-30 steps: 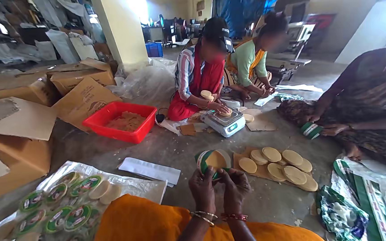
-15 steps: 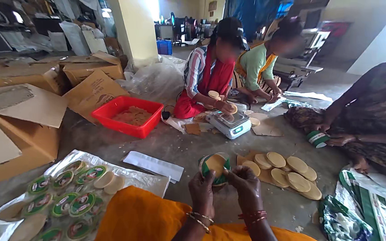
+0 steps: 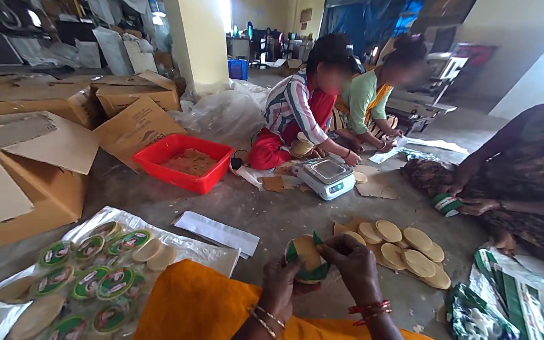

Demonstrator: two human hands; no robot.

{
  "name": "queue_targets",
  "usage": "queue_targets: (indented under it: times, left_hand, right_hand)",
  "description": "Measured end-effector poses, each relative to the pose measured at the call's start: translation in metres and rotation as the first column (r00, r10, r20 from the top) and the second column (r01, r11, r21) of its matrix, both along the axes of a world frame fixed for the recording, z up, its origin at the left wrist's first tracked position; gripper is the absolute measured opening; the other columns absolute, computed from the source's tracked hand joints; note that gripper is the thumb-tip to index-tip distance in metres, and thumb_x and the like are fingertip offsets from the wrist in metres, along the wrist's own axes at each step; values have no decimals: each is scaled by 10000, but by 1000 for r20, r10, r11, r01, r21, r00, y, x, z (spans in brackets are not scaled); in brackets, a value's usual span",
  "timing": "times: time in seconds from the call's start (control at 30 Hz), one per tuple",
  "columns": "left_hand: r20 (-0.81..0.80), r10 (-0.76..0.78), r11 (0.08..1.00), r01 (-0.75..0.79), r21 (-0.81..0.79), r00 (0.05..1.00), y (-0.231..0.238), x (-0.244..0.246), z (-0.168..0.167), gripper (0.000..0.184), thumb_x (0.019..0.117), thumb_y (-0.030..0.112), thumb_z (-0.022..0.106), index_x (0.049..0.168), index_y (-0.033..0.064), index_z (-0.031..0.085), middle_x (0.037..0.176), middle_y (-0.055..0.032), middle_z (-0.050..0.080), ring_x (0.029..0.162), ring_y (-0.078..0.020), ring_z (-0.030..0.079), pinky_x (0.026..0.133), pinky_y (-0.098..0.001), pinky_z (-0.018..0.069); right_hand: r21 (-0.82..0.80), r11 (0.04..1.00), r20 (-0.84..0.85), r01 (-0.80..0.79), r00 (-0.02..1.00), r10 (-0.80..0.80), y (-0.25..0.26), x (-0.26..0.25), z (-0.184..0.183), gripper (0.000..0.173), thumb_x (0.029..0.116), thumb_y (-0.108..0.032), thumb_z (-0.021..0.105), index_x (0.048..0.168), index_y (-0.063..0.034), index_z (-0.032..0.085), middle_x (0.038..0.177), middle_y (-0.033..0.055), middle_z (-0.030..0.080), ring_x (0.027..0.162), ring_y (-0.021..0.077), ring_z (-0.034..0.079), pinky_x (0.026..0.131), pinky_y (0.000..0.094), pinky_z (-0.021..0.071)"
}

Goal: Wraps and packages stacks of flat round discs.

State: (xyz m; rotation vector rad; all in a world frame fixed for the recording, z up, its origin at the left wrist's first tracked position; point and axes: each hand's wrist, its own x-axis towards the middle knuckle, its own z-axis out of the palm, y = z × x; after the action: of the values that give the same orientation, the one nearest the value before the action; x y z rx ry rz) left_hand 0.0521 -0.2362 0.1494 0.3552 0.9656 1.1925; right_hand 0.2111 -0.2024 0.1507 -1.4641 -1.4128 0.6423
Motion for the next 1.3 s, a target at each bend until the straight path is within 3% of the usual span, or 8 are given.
queue_targets:
  times: [0.13, 0.33, 0.43, 0.6, 0.83, 0.97, 1.1, 1.3]
  left_hand:
    - [25, -100, 995, 100, -21, 995, -6, -14, 10, 186, 1013, 45, 611, 1140, -92, 608, 971, -222, 726, 804, -329, 755, 682, -451, 658]
    - [22, -354, 935, 355, -27, 935, -14, -46, 13, 164, 1021, 51, 588, 1145, -54, 612, 974, -196, 732, 818, -321, 755, 686, -451, 653]
    - [9, -524, 852, 524, 7, 852, -22, -59, 12, 148, 1025, 60, 582, 1139, -19, 634, 987, -160, 746, 845, -295, 760, 717, -442, 655]
    - [14, -680, 730, 676, 101, 733, -27, -74, 12, 108, 999, 69, 607, 1062, 47, 692, 955, -102, 766, 829, -238, 765, 719, -411, 655]
    - [-66, -758, 636, 757, 150, 649, -24, -93, 4, 97, 978, 62, 629, 999, 88, 719, 920, -35, 763, 829, -138, 745, 756, -329, 635]
    - [-139, -862, 459, 866, 199, 488, -25, -93, -1, 120, 970, 41, 622, 984, 105, 723, 904, 9, 752, 809, -74, 721, 752, -278, 618]
    - [-175, -911, 334, 915, 225, 375, -25, -85, 4, 133, 930, 7, 643, 972, 97, 731, 900, 10, 753, 775, -57, 715, 686, -249, 609]
    - [-150, -881, 399, 875, 274, 449, -27, -89, 7, 146, 939, 31, 630, 952, 123, 742, 893, 35, 749, 774, -38, 707, 683, -239, 605]
  right_hand:
    - [21, 995, -45, -98, 994, 99, -3, 4, 5, 130, 797, -112, 829, 889, -68, 749, 789, 10, 739, 675, 85, 689, 611, 241, 576]
    - [256, 922, 608, -291, 790, 81, -43, -3, 11, 141, 906, -192, 680, 878, -103, 785, 889, 64, 725, 799, 198, 717, 697, 370, 614]
    - [93, 938, 407, -333, 873, 270, -50, 11, 23, 129, 848, -239, 765, 874, -113, 760, 819, -28, 729, 680, 44, 676, 598, 221, 584]
    - [-9, 877, 71, -481, 874, 480, -47, 17, 30, 210, 786, -253, 851, 928, -119, 774, 861, -45, 711, 677, 28, 637, 568, 180, 544]
    - [130, 747, 665, -653, 616, 423, -81, 3, 38, 174, 1026, -206, 601, 1002, -145, 762, 908, 59, 695, 869, 173, 679, 745, 282, 577]
    - [-23, 743, 365, -669, 686, 629, -88, 8, 49, 139, 872, -240, 777, 883, -104, 749, 795, -21, 717, 695, 9, 666, 613, 165, 564]
    - [-214, 676, -22, -705, 695, 718, -76, 3, 47, 366, 700, -270, 914, 982, -145, 718, 770, -111, 650, 658, -44, 587, 573, 126, 497]
    - [194, 652, 110, -733, 677, 728, -75, -11, 20, 86, 928, -225, 756, 925, -139, 756, 880, -11, 697, 820, 20, 647, 707, 147, 545]
